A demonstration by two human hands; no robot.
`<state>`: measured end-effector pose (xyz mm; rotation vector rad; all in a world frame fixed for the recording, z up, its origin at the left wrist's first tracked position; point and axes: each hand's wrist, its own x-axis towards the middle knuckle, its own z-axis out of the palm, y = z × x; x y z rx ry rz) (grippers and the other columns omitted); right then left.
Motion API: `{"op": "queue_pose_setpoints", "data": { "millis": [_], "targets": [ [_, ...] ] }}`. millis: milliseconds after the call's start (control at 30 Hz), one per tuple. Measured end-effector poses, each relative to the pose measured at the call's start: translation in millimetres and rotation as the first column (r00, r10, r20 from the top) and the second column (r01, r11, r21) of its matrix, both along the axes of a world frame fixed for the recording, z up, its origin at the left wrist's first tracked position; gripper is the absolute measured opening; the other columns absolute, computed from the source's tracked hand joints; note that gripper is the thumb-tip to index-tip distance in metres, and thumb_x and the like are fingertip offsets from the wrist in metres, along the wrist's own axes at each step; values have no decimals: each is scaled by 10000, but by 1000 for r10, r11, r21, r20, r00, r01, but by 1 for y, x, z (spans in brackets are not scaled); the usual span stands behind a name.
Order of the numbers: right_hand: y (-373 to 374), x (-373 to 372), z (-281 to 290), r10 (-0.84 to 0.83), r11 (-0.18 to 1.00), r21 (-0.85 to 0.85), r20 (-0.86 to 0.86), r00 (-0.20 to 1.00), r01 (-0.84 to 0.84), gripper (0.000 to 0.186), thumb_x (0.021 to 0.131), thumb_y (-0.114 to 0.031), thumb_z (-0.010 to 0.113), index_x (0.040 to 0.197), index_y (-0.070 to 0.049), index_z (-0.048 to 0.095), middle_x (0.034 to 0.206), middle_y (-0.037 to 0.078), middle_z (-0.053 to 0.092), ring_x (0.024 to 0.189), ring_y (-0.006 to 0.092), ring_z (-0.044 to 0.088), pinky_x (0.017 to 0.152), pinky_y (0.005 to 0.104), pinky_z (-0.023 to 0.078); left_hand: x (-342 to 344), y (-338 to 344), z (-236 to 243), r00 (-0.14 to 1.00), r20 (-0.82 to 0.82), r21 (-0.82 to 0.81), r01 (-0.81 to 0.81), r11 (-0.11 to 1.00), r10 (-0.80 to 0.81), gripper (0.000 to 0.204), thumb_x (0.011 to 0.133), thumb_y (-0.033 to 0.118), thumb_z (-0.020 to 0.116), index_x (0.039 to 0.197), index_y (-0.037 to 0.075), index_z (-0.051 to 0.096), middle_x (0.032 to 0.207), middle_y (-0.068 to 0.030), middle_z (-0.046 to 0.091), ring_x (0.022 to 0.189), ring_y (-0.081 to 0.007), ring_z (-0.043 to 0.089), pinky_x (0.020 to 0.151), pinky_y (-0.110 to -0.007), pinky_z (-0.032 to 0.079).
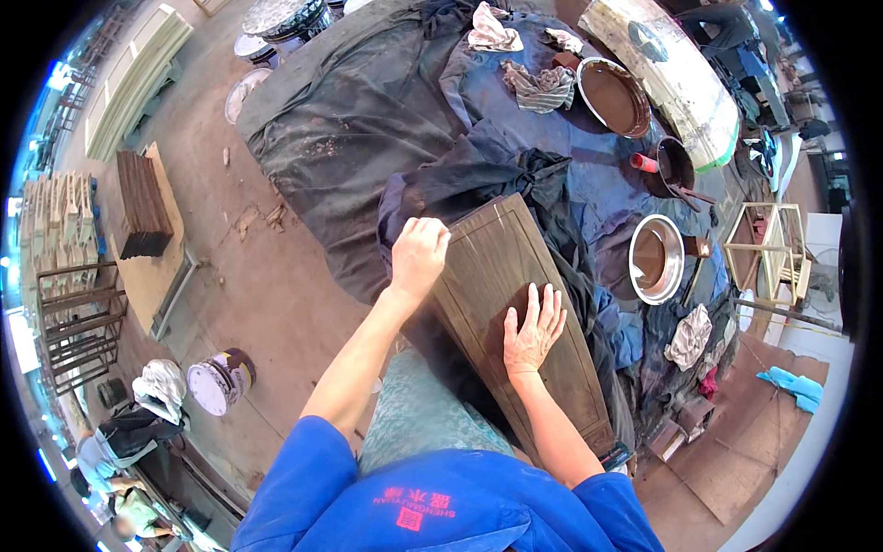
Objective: The person picks up a wooden panel from a stack and places it on a workbench. They apply a liquid finish to the panel using a cloth, wiping the surface repeatedly. The person then moves to a second panel and repeats the application process.
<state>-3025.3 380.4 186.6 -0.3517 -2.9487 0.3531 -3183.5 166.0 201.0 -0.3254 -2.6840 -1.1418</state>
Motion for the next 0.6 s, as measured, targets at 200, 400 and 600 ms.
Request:
{"op": "queue_pose_setpoints", "data": {
  "millis": [200,400,600],
  "targets": [
    [1,-1,4,12,1000,-4,0,1000,-12,615,967,-340,649,1532,-137,513,1641,118,390,1565,338,279,1275,560,188,-7,8,-7,995,-62,-157,64,986,-74,106,887,64,712,891,43,608,868,-138,646,896,-345,623,796,-435,522],
    [1,3,3,3,1000,-16,6,1000,-3,619,965,-332,654,1535,-137,509,1646,118,382,1567,339,274,1275,564,188,-15,-6,-8,993,-25,-155,-119,981,116,98,905,80,711,875,42,625,866,-128,689,830,-341,676,720,-461,536],
    [0,2,2,4,1000,-7,1,1000,-4,622,961,-327,661,1535,-140,511,1646,115,382,1565,342,276,1273,565,191,-9,8,3,994,36,-122,107,987,-103,110,869,69,725,853,36,621,882,-143,661,934,-351,632,800,-446,522]
  ]
}}
